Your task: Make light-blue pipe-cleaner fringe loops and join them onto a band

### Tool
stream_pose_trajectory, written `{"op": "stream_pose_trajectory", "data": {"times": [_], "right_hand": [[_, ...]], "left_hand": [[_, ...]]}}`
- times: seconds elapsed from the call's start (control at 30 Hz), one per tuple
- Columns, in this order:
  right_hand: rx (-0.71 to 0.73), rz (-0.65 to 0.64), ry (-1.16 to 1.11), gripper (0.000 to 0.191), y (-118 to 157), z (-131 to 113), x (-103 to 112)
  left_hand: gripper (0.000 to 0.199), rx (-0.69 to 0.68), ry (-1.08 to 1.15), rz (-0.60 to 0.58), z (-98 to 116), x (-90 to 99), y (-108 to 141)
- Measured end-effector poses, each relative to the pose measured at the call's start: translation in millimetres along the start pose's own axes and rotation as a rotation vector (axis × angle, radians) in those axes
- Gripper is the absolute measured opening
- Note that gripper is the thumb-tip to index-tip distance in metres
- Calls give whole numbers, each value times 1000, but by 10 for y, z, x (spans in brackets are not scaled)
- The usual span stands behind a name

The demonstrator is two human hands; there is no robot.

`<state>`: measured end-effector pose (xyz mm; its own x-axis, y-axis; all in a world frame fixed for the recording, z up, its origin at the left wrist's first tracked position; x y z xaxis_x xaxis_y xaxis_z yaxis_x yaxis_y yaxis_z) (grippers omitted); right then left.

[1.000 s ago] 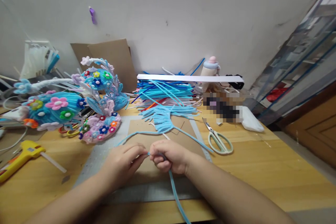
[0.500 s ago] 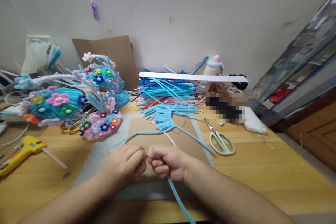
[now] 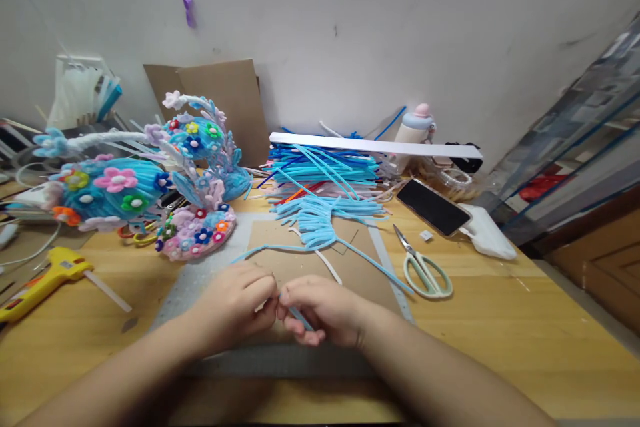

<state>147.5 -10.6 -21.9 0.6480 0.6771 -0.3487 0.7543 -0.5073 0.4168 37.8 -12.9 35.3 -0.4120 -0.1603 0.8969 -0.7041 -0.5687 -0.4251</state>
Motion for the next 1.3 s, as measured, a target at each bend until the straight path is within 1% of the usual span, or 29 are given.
{"op": "stream_pose_trajectory", "data": {"times": [0.03, 0.07, 0.1, 0.17, 0.23, 0.27, 0.3, 0.33, 0.4, 0.43, 0.47, 0.5, 0.53, 0.57, 0.6, 0.63, 0.67, 0.73, 0.8, 0.87, 0.93, 1.0, 1.13, 1.2, 1.27, 1.3], "right_hand": [[-73, -88, -158, 14, -27, 53, -25], [-112, -147, -274, 13, -47, 85, -39], [-126, -176, -351, 11, -63, 106, -44], [-104, -173, -393, 7, -91, 128, -47], [-36, -93, -332, 6, -107, 126, -42], [18, -15, -257, 6, -105, 109, -26], [97, 84, -132, 6, -89, 69, 1], [204, 192, 48, 9, -54, 2, 29], [480, 366, 530, 15, 73, -189, 22], [612, 407, 778, 18, 144, -269, -23], [719, 420, 981, 20, 204, -319, -75], [786, 420, 1113, 20, 246, -345, -112], [801, 428, 1159, 19, 267, -355, -120], [758, 438, 1120, 18, 263, -352, -97], [664, 434, 1001, 16, 234, -330, -54], [535, 402, 824, 15, 187, -282, -7], [388, 339, 618, 15, 131, -209, 25], [131, 154, 204, 21, 41, -60, 19], [-39, -22, -133, 21, 2, 29, -21], [-156, -146, -369, 14, -4, 75, -40], [-226, -225, -501, 11, -1, 99, -42], [-243, -257, -546, 12, -2, 110, -34], [-198, -218, -540, 10, -11, 111, -21], [-185, -203, -519, 9, -4, 107, -31], [-183, -196, -493, 8, 8, 101, -42], [-177, -185, -479, 8, 11, 95, -40]], "left_hand": [[13, -40, -26, -10, 9, 5, -3], [14, -74, -45, -19, 17, 10, -5], [15, -99, -61, -25, 25, 16, -6], [16, -133, -85, -23, 42, 25, -6], [17, -152, -99, -12, 63, 21, -2], [17, -148, -100, -3, 71, 18, 1], [17, -132, -92, 3, 74, 15, 3], [15, -101, -70, 2, 71, 11, 4], [11, -6, 25, -34, 46, -2, 6], [9, 46, 88, -63, 30, -12, 8], [7, 95, 148, -91, 15, -21, 10], [7, 136, 190, -110, 0, -27, 12], [8, 161, 208, -112, -11, -27, 13], [8, 168, 202, -100, -18, -22, 11], [8, 158, 178, -78, -20, -13, 7], [8, 130, 143, -52, -15, -3, 1], [8, 87, 106, -30, -3, 6, -5], [12, -16, 38, -4, 30, 19, -14], [16, -99, -20, 17, 55, 41, -20], [20, -145, -68, 42, 66, 74, -24], [23, -168, -107, 53, 70, 101, -27], [23, -183, -131, 43, 75, 112, -29], [22, -172, -118, 19, 81, 111, -19], [17, -116, -40, -32, 64, 93, -7], [10, -21, 72, -111, 32, 62, 10], [10, 26, 119, -149, 17, 45, 20]]}}
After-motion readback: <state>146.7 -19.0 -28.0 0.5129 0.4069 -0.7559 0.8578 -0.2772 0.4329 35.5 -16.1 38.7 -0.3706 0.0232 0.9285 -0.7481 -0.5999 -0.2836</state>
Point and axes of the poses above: each hand's wrist, its own y-axis away from the middle knuckle, its own x-axis out of the back of the hand, z = x × y, the point moved 5 cm from there along -y, towards the middle knuckle, and after that the axes turned 2 degrees about y, right-handed, at the moved point
